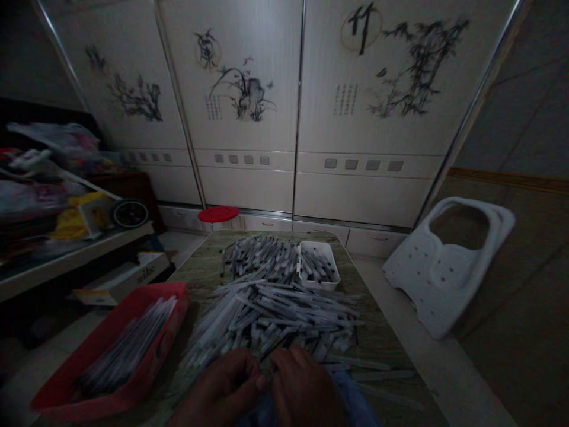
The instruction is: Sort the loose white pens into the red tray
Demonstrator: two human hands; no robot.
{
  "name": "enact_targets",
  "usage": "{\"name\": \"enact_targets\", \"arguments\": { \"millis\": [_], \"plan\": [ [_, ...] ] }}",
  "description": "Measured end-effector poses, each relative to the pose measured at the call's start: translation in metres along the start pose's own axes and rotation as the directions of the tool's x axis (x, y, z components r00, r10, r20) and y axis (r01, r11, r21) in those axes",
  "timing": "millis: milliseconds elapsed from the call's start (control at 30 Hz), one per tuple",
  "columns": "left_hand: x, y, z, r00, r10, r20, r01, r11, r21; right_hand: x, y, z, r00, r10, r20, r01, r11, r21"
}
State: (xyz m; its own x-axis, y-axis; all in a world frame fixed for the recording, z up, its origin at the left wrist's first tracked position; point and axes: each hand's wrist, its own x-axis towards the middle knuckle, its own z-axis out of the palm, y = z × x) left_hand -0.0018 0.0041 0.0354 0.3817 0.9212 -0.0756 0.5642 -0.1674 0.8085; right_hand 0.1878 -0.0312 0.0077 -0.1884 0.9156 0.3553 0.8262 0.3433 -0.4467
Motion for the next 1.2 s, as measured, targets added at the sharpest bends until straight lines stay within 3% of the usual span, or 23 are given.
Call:
{"name": "enact_targets", "arguments": {
  "millis": [67, 167, 300, 400, 700, 933, 1200],
  "plan": [
    [0.002, -0.002, -0.005, 0.997, 0.020, -0.076, -0.019, 1.000, 0.013, -0.001, 0.008, -0.004, 0.993, 0.015, -0.114, -0.010, 0.999, 0.043],
    [0.006, -0.005, -0.010, 0.978, 0.053, -0.203, -0.014, 0.982, 0.190, -0.002, 0.019, -0.016, 0.970, 0.081, -0.231, -0.052, 0.990, 0.127],
    [0.010, -0.003, -0.011, 0.973, 0.041, -0.228, 0.068, 0.888, 0.454, 0.000, 0.025, -0.033, 0.904, 0.289, -0.315, -0.207, 0.941, 0.269],
    [0.014, 0.001, -0.006, 0.972, 0.015, -0.233, 0.118, 0.830, 0.546, 0.000, 0.029, -0.040, 0.866, 0.384, -0.321, -0.279, 0.903, 0.327],
    [0.025, 0.006, 0.010, 0.970, -0.007, -0.244, 0.152, 0.800, 0.581, -0.006, 0.033, -0.051, 0.812, 0.490, -0.316, -0.343, 0.840, 0.421],
    [0.027, 0.008, 0.012, 0.979, 0.019, -0.205, 0.106, 0.806, 0.582, -0.006, 0.035, -0.060, 0.746, 0.583, -0.321, -0.392, 0.775, 0.495],
    [0.027, 0.015, 0.015, 0.988, 0.028, -0.155, 0.064, 0.829, 0.555, -0.009, 0.039, -0.063, 0.737, 0.616, -0.278, -0.412, 0.736, 0.537]
  ]
}}
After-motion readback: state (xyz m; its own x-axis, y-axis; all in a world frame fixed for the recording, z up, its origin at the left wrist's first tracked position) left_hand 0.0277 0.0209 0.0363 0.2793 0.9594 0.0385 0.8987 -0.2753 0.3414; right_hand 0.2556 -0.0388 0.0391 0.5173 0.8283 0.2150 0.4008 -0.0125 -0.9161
